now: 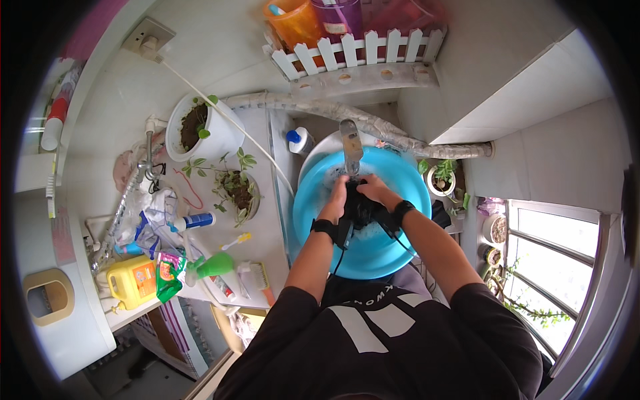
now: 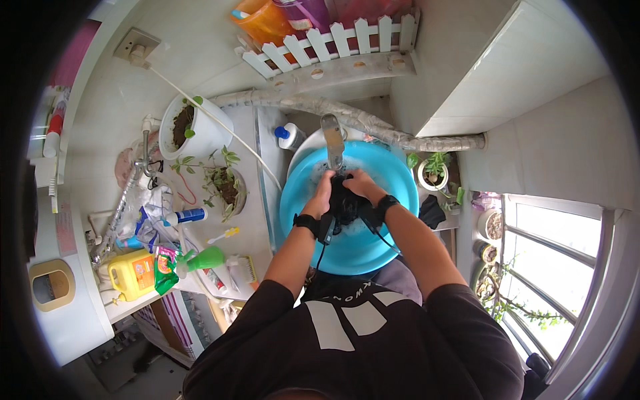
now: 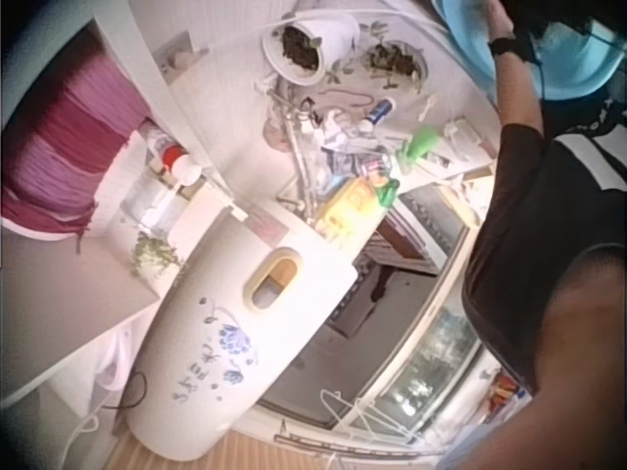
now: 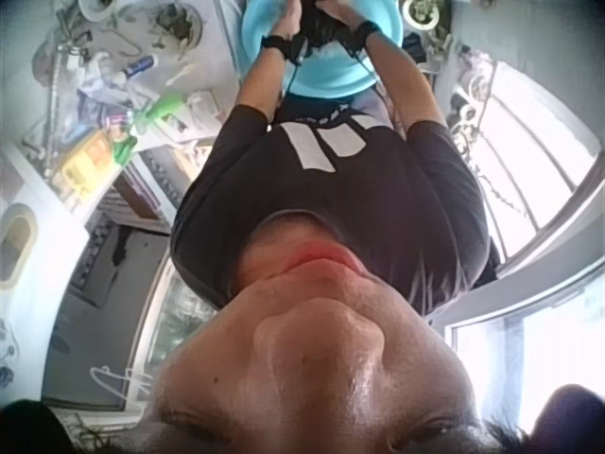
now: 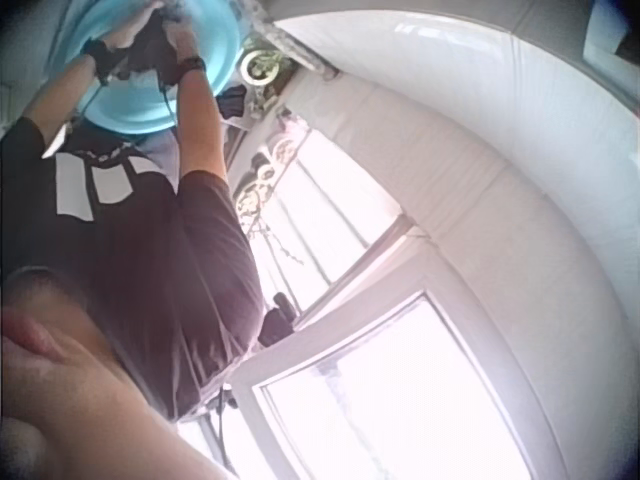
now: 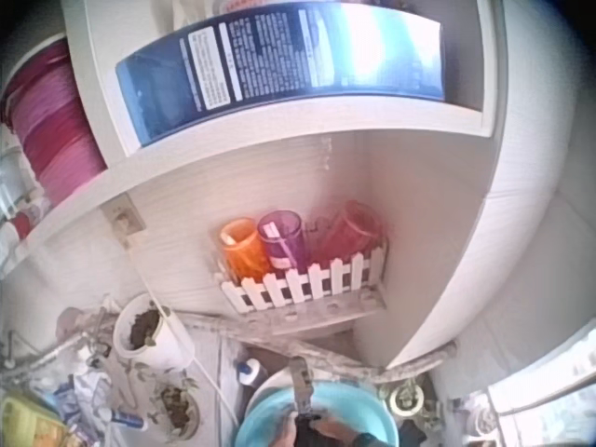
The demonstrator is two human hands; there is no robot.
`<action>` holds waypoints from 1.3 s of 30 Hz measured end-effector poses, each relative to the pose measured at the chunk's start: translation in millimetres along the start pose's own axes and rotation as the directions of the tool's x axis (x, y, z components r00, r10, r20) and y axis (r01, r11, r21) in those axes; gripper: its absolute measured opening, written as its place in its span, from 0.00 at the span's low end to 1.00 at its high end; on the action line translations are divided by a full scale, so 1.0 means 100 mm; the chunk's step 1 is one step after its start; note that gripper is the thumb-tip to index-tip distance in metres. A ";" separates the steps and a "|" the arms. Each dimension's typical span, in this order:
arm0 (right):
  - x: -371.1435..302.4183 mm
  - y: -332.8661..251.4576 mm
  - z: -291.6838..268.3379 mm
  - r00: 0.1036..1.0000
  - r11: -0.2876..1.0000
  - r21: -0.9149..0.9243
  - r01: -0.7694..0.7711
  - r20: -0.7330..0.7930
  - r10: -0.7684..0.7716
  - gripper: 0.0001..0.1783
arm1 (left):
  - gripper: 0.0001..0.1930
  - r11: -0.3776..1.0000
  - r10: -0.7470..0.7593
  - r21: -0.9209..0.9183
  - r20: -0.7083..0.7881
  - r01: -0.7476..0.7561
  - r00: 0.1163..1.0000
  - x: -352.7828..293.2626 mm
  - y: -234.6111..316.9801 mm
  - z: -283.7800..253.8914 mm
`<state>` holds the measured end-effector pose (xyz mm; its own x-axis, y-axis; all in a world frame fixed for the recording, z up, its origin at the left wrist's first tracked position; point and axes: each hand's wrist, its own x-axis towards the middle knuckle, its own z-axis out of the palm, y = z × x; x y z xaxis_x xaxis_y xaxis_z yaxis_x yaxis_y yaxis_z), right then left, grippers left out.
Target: The person washes a black garment in a blue basin by hand, rubbing and squeezing it under running water.
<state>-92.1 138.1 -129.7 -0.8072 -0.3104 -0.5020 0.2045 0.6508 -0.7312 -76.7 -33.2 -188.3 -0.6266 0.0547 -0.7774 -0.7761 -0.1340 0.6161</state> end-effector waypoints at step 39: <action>-0.52 -0.52 -0.20 0.942 0.992 0.108 0.067 -0.334 -0.027 0.27 | 0.39 0.869 -0.027 -0.494 -0.047 0.000 0.999 -0.72 0.30 0.53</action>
<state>-71.7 133.9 -56.6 -0.9511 -0.0788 -0.2987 0.2085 0.5497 -0.8089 -58.5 11.4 -106.8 -0.6017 0.0120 -0.7987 -0.6399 -0.6057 0.4729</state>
